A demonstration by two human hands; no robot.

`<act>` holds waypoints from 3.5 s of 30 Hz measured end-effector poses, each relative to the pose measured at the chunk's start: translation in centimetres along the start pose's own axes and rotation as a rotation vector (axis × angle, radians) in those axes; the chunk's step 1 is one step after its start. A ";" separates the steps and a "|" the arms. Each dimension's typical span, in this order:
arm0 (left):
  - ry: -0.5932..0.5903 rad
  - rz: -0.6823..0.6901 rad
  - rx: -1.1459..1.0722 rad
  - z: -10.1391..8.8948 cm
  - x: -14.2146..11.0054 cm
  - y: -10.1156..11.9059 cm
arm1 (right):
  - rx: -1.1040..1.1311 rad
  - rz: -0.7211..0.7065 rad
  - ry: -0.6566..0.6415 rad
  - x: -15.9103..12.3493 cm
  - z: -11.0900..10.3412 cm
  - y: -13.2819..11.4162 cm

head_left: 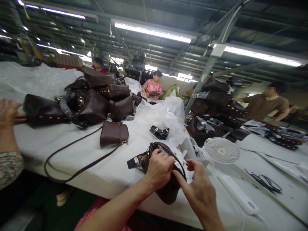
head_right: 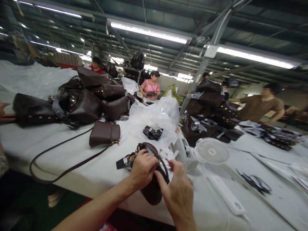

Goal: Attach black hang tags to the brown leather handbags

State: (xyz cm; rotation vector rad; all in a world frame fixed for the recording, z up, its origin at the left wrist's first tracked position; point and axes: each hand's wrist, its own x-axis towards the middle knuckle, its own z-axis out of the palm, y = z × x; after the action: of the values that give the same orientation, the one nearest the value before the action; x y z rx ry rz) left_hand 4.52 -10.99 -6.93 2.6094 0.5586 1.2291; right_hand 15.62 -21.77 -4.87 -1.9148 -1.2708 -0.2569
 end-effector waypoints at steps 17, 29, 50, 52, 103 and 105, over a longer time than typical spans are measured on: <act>0.371 -0.187 0.119 -0.9 0.1 -1.7 | 0.091 -0.018 -0.106 -1.2 1.0 3.1; 0.296 -0.467 -0.397 -3.2 -0.8 -3.7 | 0.131 -0.053 -0.324 2.7 -1.5 6.7; -0.339 -0.378 -1.292 -2.0 -3.0 -8.0 | 0.088 -0.285 -0.106 -0.8 3.3 -2.2; -0.355 -0.331 -1.388 -1.4 -3.0 -7.8 | 0.178 -0.234 -0.130 -0.7 2.9 -2.0; -0.141 -0.115 -0.878 1.0 -3.9 -2.0 | 0.335 -0.068 -0.643 3.1 -2.5 -2.6; -0.222 -0.093 -0.865 0.6 -3.4 -2.6 | 0.051 -0.267 -0.624 4.1 -3.6 -1.5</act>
State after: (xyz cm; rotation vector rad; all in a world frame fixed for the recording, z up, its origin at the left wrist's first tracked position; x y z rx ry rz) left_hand 2.33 -10.10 -10.55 1.9092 0.0608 0.8579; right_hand 17.17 -21.29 0.55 -1.8406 -1.9229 0.2639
